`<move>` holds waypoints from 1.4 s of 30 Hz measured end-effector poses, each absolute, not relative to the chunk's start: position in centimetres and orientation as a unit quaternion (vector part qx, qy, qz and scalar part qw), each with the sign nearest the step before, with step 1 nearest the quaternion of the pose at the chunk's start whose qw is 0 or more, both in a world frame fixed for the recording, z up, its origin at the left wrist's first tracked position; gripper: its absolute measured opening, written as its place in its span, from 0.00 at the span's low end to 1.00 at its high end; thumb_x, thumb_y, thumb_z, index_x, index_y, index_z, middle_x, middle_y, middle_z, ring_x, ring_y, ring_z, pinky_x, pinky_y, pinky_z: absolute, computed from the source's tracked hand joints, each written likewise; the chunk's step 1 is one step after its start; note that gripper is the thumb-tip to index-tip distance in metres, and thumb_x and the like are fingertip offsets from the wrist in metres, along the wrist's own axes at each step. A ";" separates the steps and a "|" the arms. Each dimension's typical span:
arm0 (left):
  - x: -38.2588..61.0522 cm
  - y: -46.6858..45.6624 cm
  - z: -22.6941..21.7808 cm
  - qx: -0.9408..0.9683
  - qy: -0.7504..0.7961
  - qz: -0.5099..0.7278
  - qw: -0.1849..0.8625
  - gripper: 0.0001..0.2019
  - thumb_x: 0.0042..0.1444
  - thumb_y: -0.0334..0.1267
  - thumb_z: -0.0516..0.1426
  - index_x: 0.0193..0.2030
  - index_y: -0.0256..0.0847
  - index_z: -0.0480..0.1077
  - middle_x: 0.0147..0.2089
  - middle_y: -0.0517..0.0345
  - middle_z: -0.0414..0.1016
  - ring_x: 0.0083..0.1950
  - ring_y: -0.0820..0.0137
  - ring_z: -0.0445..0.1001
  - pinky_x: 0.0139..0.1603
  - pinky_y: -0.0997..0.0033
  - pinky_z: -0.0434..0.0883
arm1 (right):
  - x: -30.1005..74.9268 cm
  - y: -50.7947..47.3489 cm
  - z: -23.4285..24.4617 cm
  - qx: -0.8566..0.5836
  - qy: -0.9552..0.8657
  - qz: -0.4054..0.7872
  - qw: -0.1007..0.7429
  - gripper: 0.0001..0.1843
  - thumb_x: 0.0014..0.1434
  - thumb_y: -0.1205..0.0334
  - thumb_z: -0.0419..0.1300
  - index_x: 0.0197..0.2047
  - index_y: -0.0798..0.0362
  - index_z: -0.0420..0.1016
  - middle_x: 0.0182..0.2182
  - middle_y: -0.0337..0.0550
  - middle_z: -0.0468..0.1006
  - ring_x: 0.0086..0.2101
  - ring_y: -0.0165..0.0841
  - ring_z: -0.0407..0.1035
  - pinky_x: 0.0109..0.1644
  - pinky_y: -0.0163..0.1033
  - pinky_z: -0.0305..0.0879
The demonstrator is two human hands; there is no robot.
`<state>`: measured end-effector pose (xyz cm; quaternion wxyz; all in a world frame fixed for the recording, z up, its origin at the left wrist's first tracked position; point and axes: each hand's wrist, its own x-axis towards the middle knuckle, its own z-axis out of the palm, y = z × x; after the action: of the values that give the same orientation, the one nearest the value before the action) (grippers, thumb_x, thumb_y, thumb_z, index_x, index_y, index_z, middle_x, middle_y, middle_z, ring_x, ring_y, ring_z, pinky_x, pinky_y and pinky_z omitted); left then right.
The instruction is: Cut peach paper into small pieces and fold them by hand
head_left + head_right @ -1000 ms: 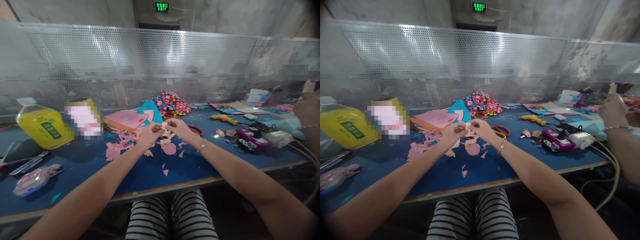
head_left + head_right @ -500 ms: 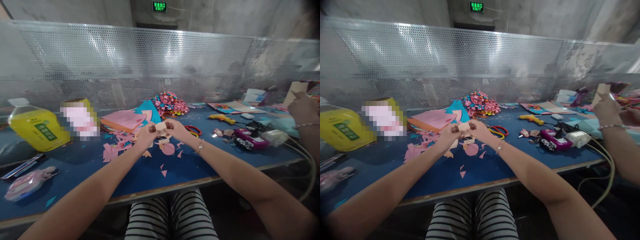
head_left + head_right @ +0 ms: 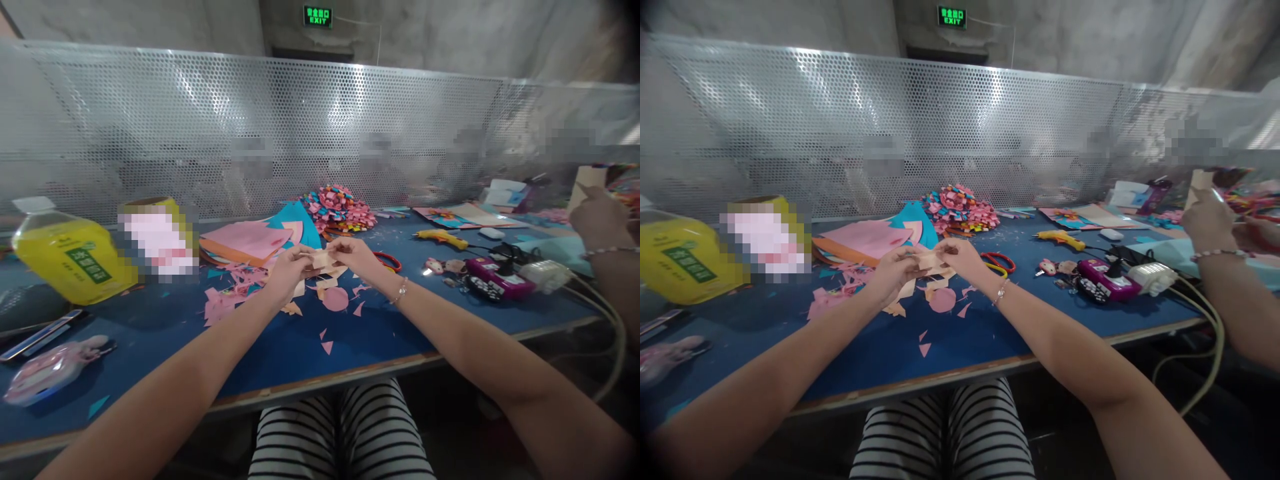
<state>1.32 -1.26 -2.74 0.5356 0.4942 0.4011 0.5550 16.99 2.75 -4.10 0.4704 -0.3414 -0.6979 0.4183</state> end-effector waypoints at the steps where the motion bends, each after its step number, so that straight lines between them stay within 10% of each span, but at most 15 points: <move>1: 1.3 -1.2 -2.7 0.487 0.395 0.553 0.548 0.06 0.37 0.29 0.55 0.27 0.37 0.66 0.26 0.60 0.71 0.29 0.73 0.72 0.36 0.68 0.72 | 17.1 2.8 -4.1 -0.344 -0.703 0.404 0.474 0.06 0.46 0.62 0.56 0.29 0.54 0.70 0.25 0.37 0.69 0.27 0.26 0.65 0.34 0.35 0.66; 10: 1.4 -1.4 -2.4 0.425 0.382 0.535 0.622 0.11 0.40 0.29 0.61 0.32 0.37 0.65 0.29 0.60 0.72 0.31 0.75 0.74 0.40 0.72 0.71 | 17.4 1.6 -2.5 -0.340 -0.751 0.202 0.529 0.10 0.49 0.70 0.54 0.27 0.51 0.77 0.32 0.42 0.68 0.34 0.29 0.64 0.37 0.37 0.62; 42: 1.1 -1.5 -2.4 0.476 0.307 0.534 0.627 0.16 0.35 0.31 0.64 0.33 0.38 0.65 0.28 0.61 0.73 0.29 0.74 0.73 0.31 0.73 0.70 | 17.2 1.3 -3.3 -0.241 -0.695 0.462 0.496 0.08 0.42 0.62 0.63 0.28 0.54 0.70 0.26 0.37 0.74 0.27 0.26 0.68 0.32 0.33 0.66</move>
<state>1.08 -1.50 -2.39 0.6271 0.4765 0.3070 0.5343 17.20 1.35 -3.28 0.4958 -0.2409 -0.6946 0.4623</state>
